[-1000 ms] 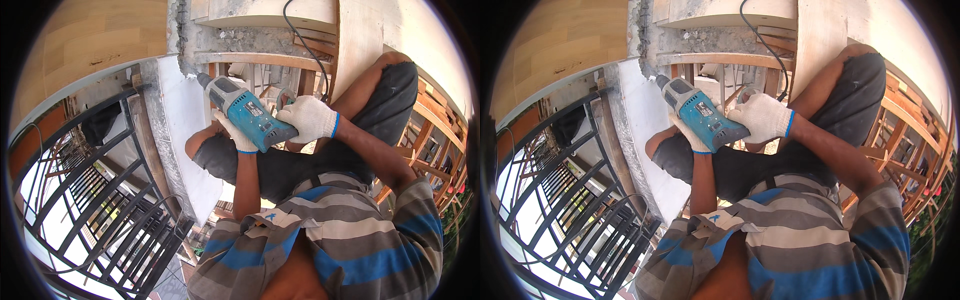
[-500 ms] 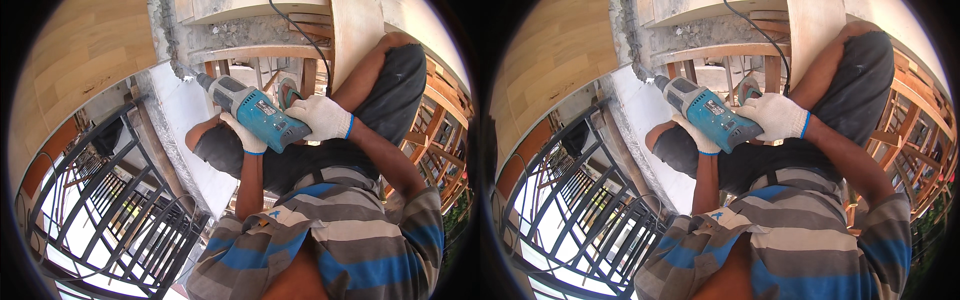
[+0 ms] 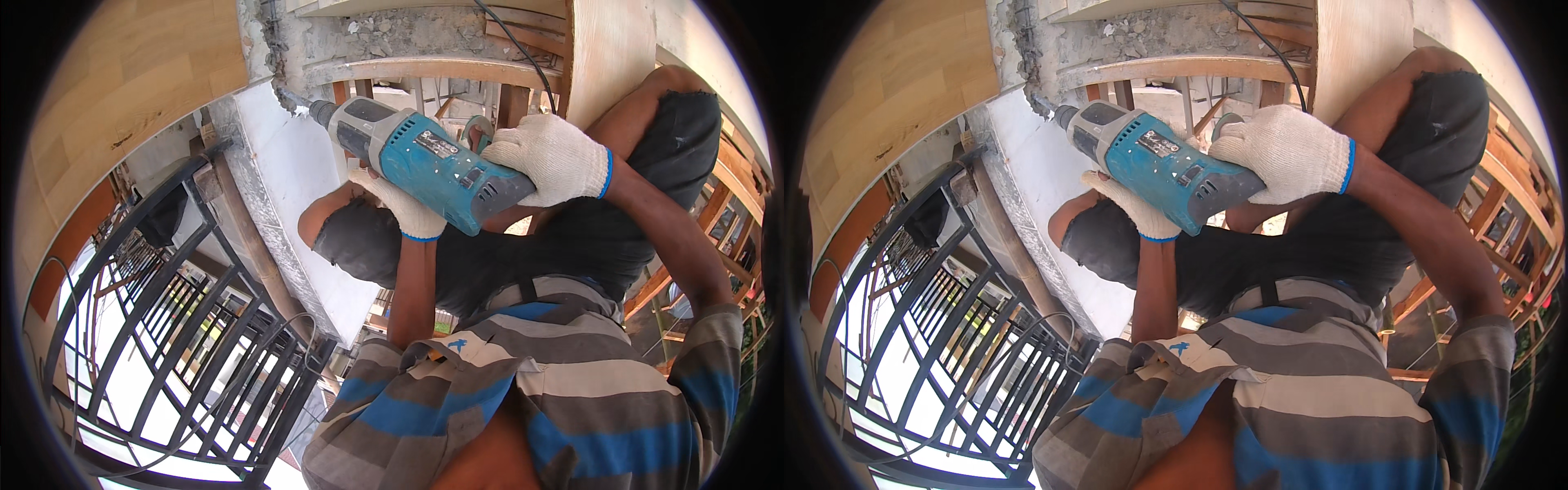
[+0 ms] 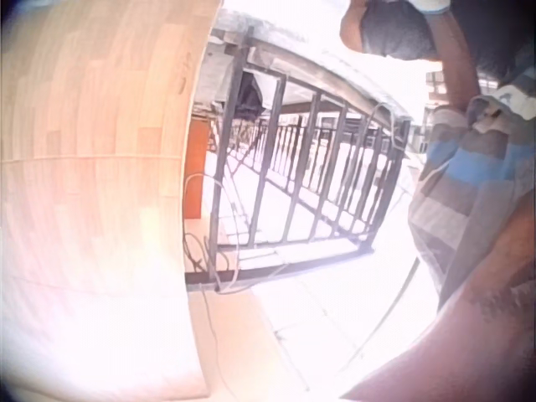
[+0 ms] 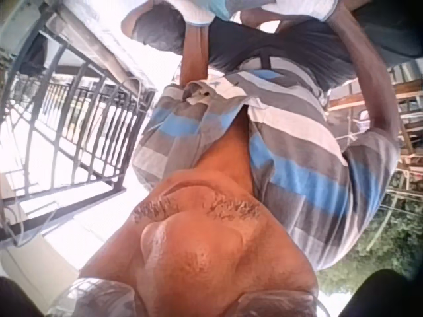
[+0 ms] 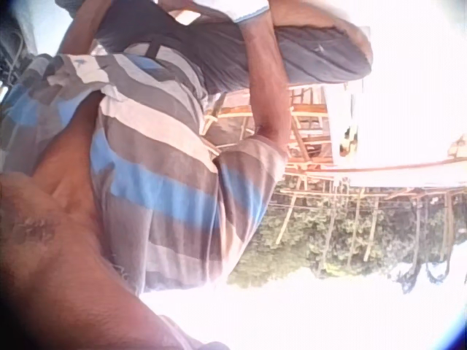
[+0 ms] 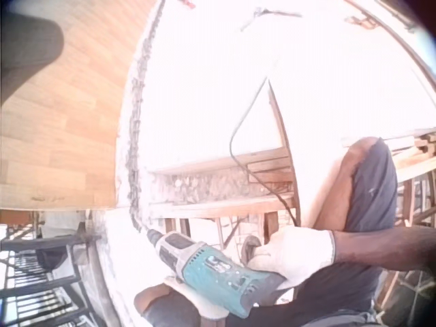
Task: The person uses a corded rotary hammer drill to bore into a concrete floor or ledge. They hold the tool with both hands, wearing gloves, and maintain a seated position while drilling.
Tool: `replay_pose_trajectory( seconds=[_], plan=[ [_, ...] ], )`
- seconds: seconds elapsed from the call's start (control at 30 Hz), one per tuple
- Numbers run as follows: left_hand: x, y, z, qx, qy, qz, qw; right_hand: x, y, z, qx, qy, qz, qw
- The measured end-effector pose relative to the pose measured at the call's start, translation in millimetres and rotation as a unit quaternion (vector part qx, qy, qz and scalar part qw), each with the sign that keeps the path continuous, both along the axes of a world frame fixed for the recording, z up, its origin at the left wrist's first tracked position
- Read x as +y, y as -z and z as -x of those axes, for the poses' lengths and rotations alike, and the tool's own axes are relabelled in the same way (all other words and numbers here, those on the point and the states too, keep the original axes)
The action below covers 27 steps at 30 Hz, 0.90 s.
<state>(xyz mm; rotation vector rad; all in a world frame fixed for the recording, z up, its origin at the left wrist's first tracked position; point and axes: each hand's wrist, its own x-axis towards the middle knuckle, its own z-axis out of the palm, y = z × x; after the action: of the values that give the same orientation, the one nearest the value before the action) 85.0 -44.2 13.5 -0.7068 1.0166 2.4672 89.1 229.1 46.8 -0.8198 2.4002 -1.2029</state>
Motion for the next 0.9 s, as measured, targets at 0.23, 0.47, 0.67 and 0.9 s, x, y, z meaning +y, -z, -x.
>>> replay_pose_trajectory(
  seconds=[0.23,0.47,0.67,0.9],
  plan=[
    [-4.1,17.6,25.3,-0.023,0.025,-0.125,0.992,5.8,-13.6,32.7,0.044,-0.023,-0.012,0.999],
    [-73.1,94.1,57.0,-0.063,0.058,-0.048,0.995,18.1,41.8,22.1,0.156,-0.019,-0.014,0.988],
    [-46.0,92.2,69.8,-0.079,0.028,-0.044,0.996,19.3,43.4,10.3,0.131,-0.023,-0.069,0.989],
    [-23.4,64.6,50.2,-0.09,0.016,-0.016,0.996,36.9,36.9,4.5,0.103,-0.038,-0.096,0.989]
  ],
)
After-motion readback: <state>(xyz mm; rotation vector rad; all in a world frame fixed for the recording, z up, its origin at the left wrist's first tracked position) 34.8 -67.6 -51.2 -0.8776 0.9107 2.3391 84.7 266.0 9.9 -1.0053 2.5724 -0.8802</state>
